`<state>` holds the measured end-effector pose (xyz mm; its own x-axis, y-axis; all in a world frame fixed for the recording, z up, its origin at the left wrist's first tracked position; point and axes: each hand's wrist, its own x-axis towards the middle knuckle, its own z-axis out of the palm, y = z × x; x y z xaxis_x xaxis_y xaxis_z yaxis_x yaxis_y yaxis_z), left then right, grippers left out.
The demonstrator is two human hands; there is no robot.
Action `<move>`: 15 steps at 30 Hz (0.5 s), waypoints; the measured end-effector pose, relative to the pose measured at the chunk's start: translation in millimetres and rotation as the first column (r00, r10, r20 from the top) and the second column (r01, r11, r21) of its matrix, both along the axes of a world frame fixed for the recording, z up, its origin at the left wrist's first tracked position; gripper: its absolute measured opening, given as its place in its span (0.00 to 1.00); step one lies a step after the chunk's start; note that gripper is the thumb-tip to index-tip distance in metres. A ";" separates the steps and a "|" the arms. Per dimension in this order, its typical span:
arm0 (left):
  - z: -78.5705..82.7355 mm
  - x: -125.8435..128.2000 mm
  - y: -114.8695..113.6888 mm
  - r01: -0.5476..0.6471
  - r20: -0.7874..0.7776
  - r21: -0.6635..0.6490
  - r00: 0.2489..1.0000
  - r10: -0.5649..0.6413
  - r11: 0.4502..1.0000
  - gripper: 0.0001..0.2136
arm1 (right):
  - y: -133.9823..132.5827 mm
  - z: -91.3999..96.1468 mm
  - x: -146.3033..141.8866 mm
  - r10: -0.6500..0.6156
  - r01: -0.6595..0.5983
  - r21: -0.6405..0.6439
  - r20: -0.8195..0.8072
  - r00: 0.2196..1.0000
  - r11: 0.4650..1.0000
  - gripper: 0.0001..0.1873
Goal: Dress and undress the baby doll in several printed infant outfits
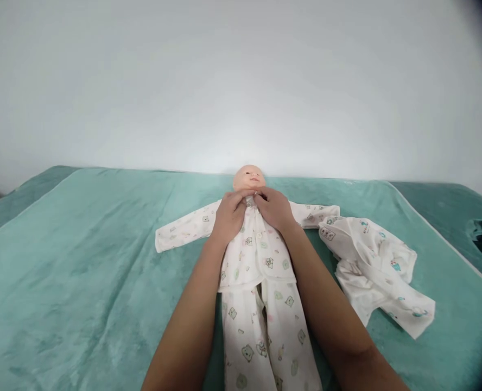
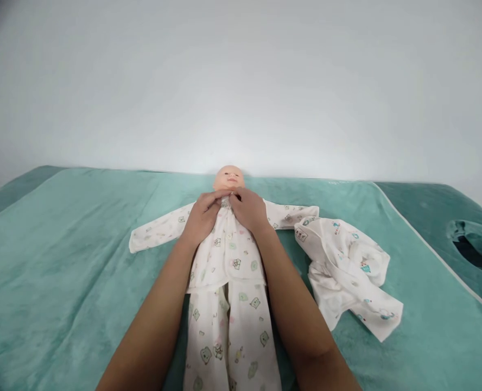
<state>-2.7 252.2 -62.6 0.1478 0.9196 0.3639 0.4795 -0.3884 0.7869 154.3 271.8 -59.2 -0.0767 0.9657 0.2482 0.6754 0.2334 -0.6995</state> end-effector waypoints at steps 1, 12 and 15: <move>0.3 0.1 -0.1 0.000 -0.003 -0.004 1.000 0.000 1.000 0.19 | 1.6 -1.1 0.9 -0.003 0.002 -0.013 -0.037 0.999 1.000 0.14; -9.0 0.1 -17.9 -0.017 0.009 0.085 1.000 0.016 0.996 0.15 | -22.2 4.6 -0.1 -0.115 0.118 0.016 -0.118 0.986 0.993 0.16; -14.6 -2.7 -38.1 0.008 -0.007 0.109 1.000 -0.008 0.994 0.14 | -58.4 10.8 -3.0 -0.075 0.075 0.040 0.001 0.997 0.996 0.17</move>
<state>-5.4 214.1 -77.2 0.1578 0.8733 0.4609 0.4814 -0.4756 0.7363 151.3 213.4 -48.4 -0.0049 0.9582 0.2861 0.6940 0.2092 -0.6889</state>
